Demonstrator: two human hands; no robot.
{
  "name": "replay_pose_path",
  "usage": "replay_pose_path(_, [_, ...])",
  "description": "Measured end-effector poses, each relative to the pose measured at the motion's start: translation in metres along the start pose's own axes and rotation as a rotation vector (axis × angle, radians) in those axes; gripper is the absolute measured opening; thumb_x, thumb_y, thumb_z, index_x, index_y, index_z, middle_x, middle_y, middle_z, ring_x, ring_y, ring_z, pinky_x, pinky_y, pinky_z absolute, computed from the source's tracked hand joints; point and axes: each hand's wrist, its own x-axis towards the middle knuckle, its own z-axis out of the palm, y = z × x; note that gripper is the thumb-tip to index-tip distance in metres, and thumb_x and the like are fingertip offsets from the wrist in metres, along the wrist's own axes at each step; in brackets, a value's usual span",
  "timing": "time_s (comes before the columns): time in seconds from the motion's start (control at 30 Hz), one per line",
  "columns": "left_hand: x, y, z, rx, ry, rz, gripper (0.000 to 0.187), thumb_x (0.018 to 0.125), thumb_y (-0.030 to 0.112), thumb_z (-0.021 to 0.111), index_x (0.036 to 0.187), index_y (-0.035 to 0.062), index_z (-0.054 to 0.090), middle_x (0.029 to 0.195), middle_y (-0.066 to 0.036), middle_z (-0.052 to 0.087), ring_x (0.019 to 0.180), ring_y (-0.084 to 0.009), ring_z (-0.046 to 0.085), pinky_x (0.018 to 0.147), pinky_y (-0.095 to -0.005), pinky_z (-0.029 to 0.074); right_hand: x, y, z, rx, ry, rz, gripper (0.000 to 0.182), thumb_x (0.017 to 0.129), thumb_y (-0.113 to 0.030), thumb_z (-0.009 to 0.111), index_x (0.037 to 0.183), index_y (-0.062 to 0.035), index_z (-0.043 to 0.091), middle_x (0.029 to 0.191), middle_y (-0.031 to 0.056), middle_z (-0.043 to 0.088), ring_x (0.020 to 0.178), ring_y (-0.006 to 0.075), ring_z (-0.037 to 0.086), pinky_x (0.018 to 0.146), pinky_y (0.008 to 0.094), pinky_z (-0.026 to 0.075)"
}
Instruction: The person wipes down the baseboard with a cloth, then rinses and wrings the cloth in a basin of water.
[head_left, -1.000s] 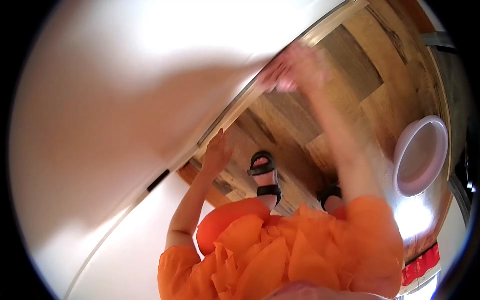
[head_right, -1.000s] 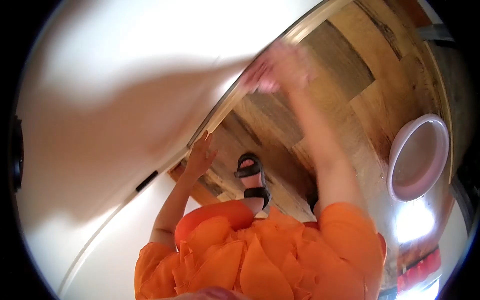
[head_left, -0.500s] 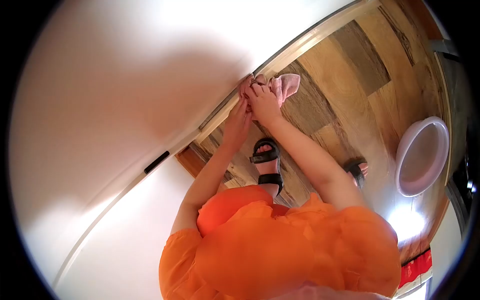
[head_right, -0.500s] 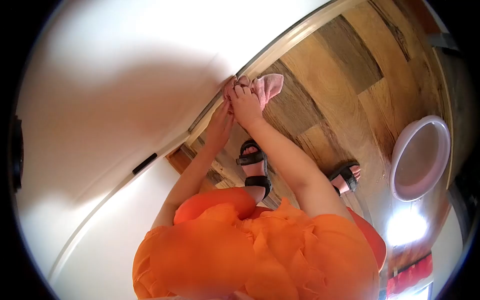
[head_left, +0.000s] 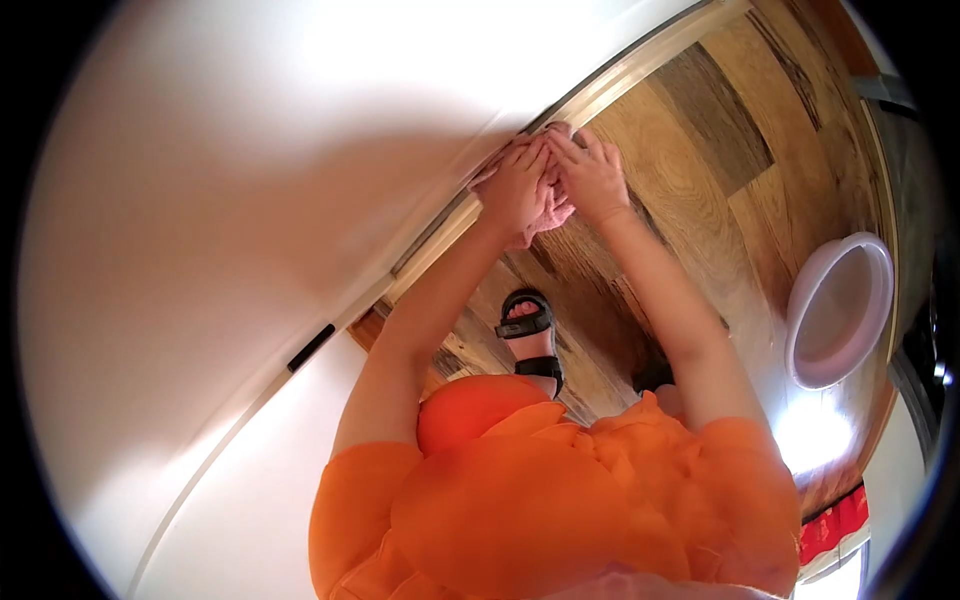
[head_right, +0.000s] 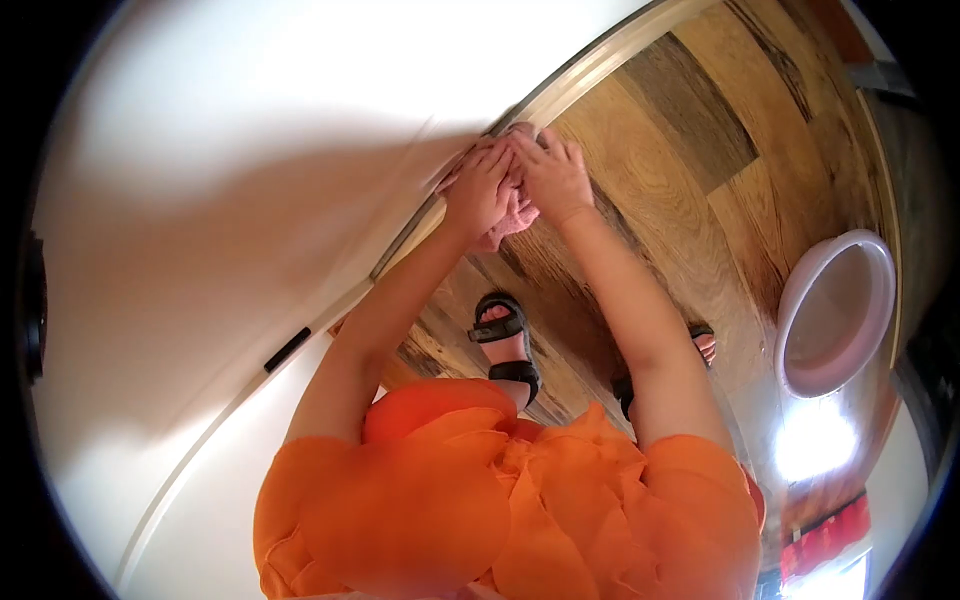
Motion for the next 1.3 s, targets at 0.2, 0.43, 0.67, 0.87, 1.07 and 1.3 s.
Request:
replay_pose_path(0.2, [-0.059, -0.016, -0.017, 0.187, -0.050, 0.014, 0.047, 0.082, 0.017, 0.055, 0.126, -0.0017, 0.051, 0.133, -0.014, 0.050, 0.122, -0.0312, 0.044, 0.103, -0.0399, 0.035, -0.002, -0.060, 0.019, 0.289, -0.067, 0.062, 0.048, 0.077, -0.015, 0.057, 0.124, -0.0064, 0.053, 0.135, 0.0066, 0.042, 0.126, 0.0243, 0.038, 0.101, 0.0359, 0.034])
replay_pose_path(0.43, [-0.097, -0.025, -0.015, 0.172, -0.066, -0.128, 0.050, 0.083, 0.018, 0.053, 0.129, -0.0016, 0.049, 0.138, -0.013, 0.045, 0.126, -0.0327, 0.040, 0.105, -0.0398, 0.032, -0.013, -0.083, 0.046, 0.496, -0.148, 0.061, 0.058, 0.076, -0.021, 0.059, 0.131, -0.0081, 0.049, 0.138, 0.0033, 0.041, 0.132, 0.0226, 0.031, 0.108, 0.0382, 0.028])
replay_pose_path(0.67, [-0.026, 0.001, -0.030, 0.032, -0.180, -0.059, 0.056, 0.083, 0.020, 0.053, 0.134, -0.0020, 0.043, 0.141, -0.015, 0.041, 0.128, -0.0345, 0.036, 0.107, -0.0425, 0.030, 0.000, -0.041, 0.015, 0.152, -0.113, 0.072, 0.061, 0.075, -0.016, 0.059, 0.133, -0.0039, 0.045, 0.143, 0.0029, 0.036, 0.131, 0.0229, 0.032, 0.108, 0.0369, 0.029])
replay_pose_path(0.87, [-0.069, -0.024, -0.004, 0.128, -0.054, -0.001, 0.060, 0.084, 0.022, 0.051, 0.136, -0.0049, 0.037, 0.141, -0.023, 0.037, 0.131, -0.0397, 0.032, 0.111, -0.0464, 0.022, -0.014, -0.056, 0.026, 0.270, -0.115, -0.049, 0.060, 0.078, -0.014, 0.057, 0.135, -0.0025, 0.041, 0.145, 0.0058, 0.034, 0.124, 0.0207, 0.038, 0.098, 0.0346, 0.039])
replay_pose_path(1.07, [0.050, 0.021, 0.009, 0.160, -0.059, 0.130, 0.061, 0.086, 0.028, 0.049, 0.139, -0.0012, 0.036, 0.145, -0.017, 0.035, 0.134, -0.0306, 0.032, 0.112, -0.0446, 0.021, 0.026, 0.041, -0.014, 0.100, -0.238, 0.198, 0.056, 0.087, -0.017, 0.052, 0.140, -0.0103, 0.037, 0.145, 0.0079, 0.038, 0.102, 0.0224, 0.057, 0.090, 0.0367, 0.047])
replay_pose_path(1.3, [0.184, 0.066, 0.050, -0.035, -0.065, 0.052, 0.060, 0.091, 0.026, 0.048, 0.146, 0.0138, 0.027, 0.152, 0.000, 0.024, 0.135, -0.0201, 0.032, 0.111, -0.0396, 0.028, 0.056, 0.157, -0.016, -0.272, 0.019, 0.194, 0.047, 0.089, -0.009, 0.042, 0.136, -0.0102, 0.044, 0.149, -0.0001, 0.031, 0.139, 0.0227, 0.021, 0.112, 0.0372, 0.026])
